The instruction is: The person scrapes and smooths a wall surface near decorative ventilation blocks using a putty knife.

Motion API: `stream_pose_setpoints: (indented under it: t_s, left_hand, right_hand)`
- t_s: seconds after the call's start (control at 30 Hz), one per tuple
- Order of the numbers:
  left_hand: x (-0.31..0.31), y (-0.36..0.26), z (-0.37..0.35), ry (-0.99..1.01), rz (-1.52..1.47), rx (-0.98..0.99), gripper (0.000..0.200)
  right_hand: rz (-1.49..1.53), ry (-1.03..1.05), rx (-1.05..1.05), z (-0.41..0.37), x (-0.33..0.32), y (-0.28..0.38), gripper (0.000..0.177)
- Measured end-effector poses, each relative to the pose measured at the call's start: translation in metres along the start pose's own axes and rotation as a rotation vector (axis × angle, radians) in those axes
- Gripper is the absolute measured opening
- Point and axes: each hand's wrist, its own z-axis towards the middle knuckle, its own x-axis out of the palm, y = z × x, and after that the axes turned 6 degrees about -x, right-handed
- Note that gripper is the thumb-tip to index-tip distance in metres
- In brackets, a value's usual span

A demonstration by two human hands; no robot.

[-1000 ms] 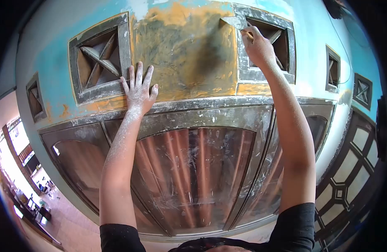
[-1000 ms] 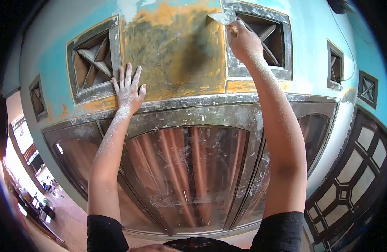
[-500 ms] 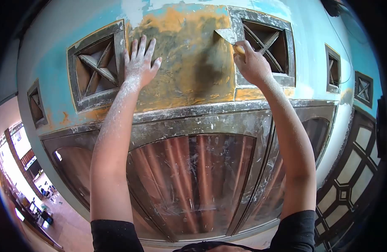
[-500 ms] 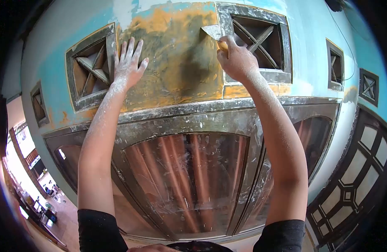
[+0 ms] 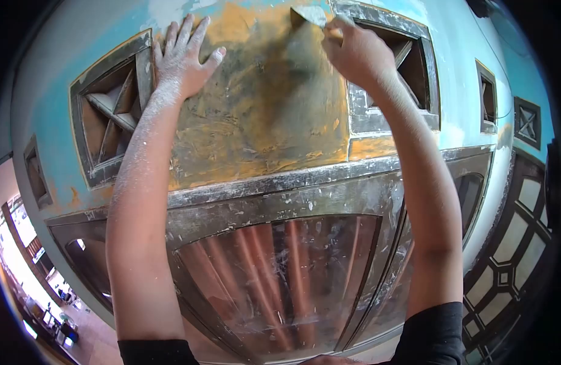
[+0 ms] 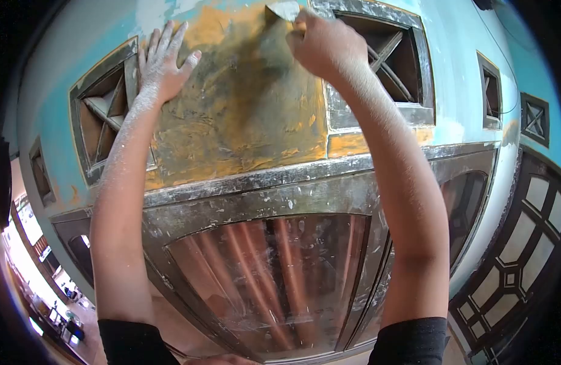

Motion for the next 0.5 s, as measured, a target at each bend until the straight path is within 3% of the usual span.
stream_pose_setpoints:
  t_s: [0.03,0.07,0.27,0.37,0.43,0.5]
  left_hand:
    - [0.004,0.003,0.001,0.007,0.0,0.001,0.075]
    - [0.008,0.006,0.004,-0.043,-0.012,0.026,0.075]
    - [0.018,0.022,0.019,-0.167,-0.036,0.15,0.077]
    - [-0.019,0.002,0.021,-0.04,0.055,0.046,0.073]
    - [-0.028,0.0,0.023,0.181,-0.088,-0.048,0.08]
    - [-0.027,0.001,0.023,0.166,-0.077,-0.047,0.079]
  right_hand:
    - [-0.003,-0.016,-0.021,0.006,0.003,-0.004,0.049]
    - [0.003,-0.099,-0.016,0.011,0.008,-0.006,0.037]
    - [0.108,-0.051,0.079,0.021,-0.01,0.013,0.043]
    - [0.097,-0.056,0.091,0.024,-0.01,0.016,0.042]
    - [0.1,-0.09,0.056,0.023,-0.011,0.016,0.043]
    - [0.099,-0.122,0.021,0.024,-0.013,0.016,0.043]
